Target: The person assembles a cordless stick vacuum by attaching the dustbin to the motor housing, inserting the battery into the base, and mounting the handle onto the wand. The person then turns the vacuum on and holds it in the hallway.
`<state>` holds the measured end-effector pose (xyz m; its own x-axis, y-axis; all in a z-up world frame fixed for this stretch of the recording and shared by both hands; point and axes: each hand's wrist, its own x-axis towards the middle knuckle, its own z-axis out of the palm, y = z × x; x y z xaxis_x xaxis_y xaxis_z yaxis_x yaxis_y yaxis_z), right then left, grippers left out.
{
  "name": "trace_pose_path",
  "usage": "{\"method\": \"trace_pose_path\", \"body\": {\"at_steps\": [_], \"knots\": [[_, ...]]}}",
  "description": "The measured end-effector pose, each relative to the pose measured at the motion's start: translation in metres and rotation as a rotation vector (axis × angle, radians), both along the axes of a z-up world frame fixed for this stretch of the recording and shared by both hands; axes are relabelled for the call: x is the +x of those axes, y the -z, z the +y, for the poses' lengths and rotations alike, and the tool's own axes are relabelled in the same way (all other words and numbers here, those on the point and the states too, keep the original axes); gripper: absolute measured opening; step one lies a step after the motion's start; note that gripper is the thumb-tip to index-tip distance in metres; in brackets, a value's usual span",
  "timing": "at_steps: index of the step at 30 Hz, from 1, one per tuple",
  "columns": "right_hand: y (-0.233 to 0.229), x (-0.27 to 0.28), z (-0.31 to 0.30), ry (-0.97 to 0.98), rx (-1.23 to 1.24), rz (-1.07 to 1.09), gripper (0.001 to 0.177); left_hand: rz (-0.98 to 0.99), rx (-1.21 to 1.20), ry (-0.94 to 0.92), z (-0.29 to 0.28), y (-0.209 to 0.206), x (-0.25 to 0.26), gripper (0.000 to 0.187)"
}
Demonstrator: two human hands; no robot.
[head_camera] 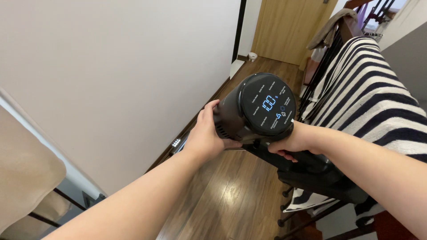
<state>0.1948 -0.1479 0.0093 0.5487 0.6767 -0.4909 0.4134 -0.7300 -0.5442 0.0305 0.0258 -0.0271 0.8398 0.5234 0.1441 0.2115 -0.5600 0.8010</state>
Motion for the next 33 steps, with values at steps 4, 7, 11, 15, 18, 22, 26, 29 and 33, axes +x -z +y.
{"method": "trace_pose_path", "body": {"at_steps": [4, 7, 11, 15, 18, 22, 26, 29, 33], "knots": [[-0.003, -0.010, -0.002, 0.032, -0.023, -0.004, 0.014, 0.010, -0.020, -0.013, -0.005, -0.001, -0.010, 0.125], [-0.011, -0.016, -0.005, 0.028, -0.037, -0.028, 0.015, -0.002, -0.016, -0.007, -0.008, -0.003, -0.014, 0.123], [-0.019, -0.022, -0.018, 0.018, -0.033, -0.051, 0.015, -0.043, -0.022, 0.024, -0.017, -0.003, -0.019, 0.121], [-0.022, -0.030, -0.033, 0.007, -0.040, -0.071, 0.015, -0.005, -0.043, 0.036, -0.027, -0.005, -0.027, 0.119], [-0.022, -0.040, -0.043, 0.056, -0.038, -0.028, 0.016, -0.003, -0.056, 0.064, -0.034, -0.005, -0.035, 0.119], [-0.021, -0.057, -0.056, 0.159, -0.015, -0.002, 0.018, -0.001, -0.024, 0.088, -0.042, -0.005, -0.045, 0.119], [-0.022, -0.065, -0.067, 0.124, -0.045, -0.038, 0.015, 0.033, -0.017, 0.109, -0.052, -0.011, -0.052, 0.119], [-0.021, -0.063, -0.073, 0.106, -0.002, -0.017, 0.016, 0.060, -0.004, 0.096, -0.058, -0.016, -0.056, 0.118], [-0.021, -0.050, -0.075, 0.091, -0.022, -0.067, 0.015, 0.158, 0.027, 0.041, -0.066, -0.019, -0.051, 0.117]]}}
